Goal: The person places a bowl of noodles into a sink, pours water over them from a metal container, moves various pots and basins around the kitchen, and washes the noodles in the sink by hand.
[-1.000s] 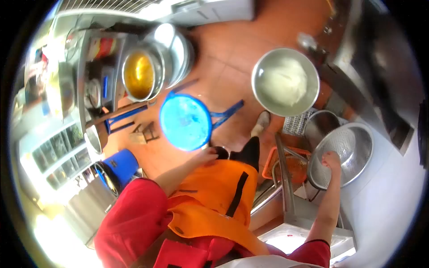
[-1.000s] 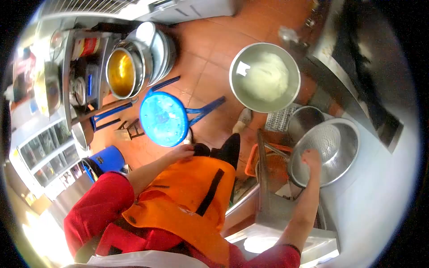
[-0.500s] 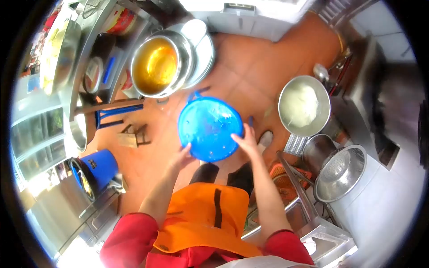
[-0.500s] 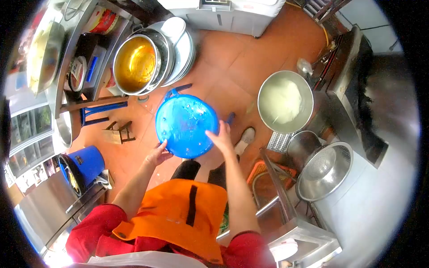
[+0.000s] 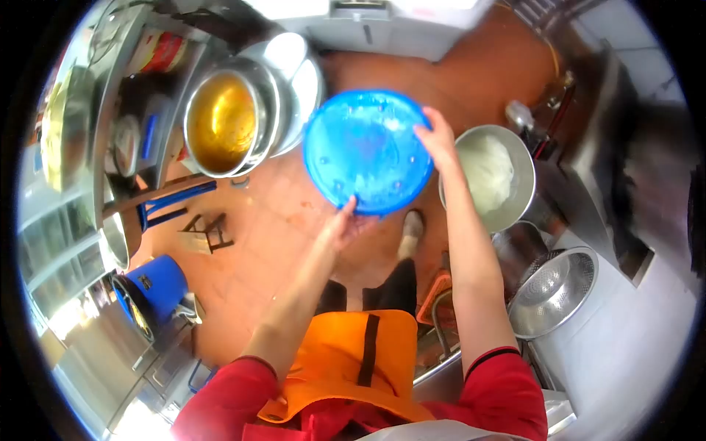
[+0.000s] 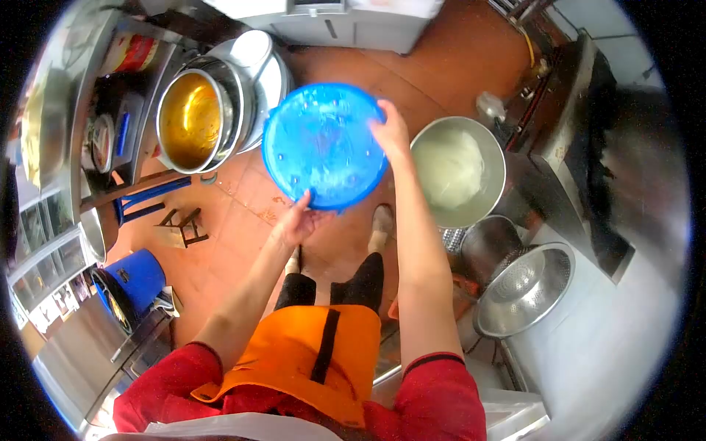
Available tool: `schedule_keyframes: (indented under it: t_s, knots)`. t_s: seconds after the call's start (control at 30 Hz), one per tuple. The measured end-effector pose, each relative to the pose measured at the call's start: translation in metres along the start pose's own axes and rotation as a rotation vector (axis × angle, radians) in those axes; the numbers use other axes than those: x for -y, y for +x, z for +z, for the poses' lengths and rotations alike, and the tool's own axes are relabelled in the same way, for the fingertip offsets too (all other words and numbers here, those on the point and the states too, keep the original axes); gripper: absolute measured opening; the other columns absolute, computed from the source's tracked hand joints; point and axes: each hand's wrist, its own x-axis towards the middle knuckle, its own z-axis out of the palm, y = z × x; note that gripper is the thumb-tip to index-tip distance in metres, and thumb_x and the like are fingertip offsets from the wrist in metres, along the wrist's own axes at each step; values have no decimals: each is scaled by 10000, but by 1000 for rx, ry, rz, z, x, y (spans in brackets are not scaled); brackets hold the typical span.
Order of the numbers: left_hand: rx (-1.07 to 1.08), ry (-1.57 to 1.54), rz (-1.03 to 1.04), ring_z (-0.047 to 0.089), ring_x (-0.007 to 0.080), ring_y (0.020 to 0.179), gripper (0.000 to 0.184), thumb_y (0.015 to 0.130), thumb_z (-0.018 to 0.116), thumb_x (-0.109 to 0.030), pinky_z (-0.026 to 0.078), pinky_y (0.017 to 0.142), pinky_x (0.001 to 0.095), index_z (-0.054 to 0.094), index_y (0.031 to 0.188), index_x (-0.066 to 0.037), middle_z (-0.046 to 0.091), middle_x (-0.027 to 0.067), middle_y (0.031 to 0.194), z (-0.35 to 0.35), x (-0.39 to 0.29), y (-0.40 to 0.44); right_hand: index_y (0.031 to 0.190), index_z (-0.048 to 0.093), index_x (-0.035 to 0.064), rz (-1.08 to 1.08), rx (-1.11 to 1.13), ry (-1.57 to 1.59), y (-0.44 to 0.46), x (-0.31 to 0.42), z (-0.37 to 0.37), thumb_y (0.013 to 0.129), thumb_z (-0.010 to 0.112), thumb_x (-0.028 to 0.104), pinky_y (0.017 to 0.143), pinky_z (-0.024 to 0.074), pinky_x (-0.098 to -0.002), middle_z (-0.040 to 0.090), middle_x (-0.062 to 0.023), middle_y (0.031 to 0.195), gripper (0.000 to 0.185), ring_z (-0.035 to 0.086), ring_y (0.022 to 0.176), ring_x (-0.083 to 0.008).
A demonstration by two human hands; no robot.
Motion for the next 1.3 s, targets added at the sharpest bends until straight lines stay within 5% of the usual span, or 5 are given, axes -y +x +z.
schedule_keyframes:
  t_s: [0.23,0.4,0.7,1.23,1.3]
  knots:
    - [-72,700,-114,656,252,827,662,875,559,-523,565,661,338,401,1275,-20,648,136,993,63,-47,61,1189,545,81,633,-200,1021,-128,-73,-80,859,675,247,862,482,-385,604,-94,1067,392,584,1000,-199]
    - [-57,648,519,602,224,990,592,855,655,-383,565,682,356,404,1295,-76,544,121,1191,86,-89,86,967,567,87,1308,-575,1241,-232,-114,-83,840,686,318,783,528,-389,615,-53,875,289,620,847,-189]
    - [161,687,522,596,274,1023,499,907,601,-283,590,718,420,363,1317,-127,520,133,1224,78,-120,136,1071,480,61,826,-858,1192,-211,-252,-57,865,555,64,454,504,-263,589,-93,763,219,577,575,-185]
    - [262,825,398,612,254,1005,519,895,615,-316,594,721,401,404,1298,-64,551,110,1197,103,-143,127,1209,437,107,782,-879,1082,-365,-229,31,847,529,16,443,386,-233,536,-52,902,384,481,574,-123]
    - [208,835,431,653,223,895,515,904,591,-354,600,570,316,416,1269,-34,590,123,1129,111,-137,128,1209,437,109,830,-877,1063,-397,-250,51,849,537,25,450,382,-240,531,-54,934,383,485,597,-125]
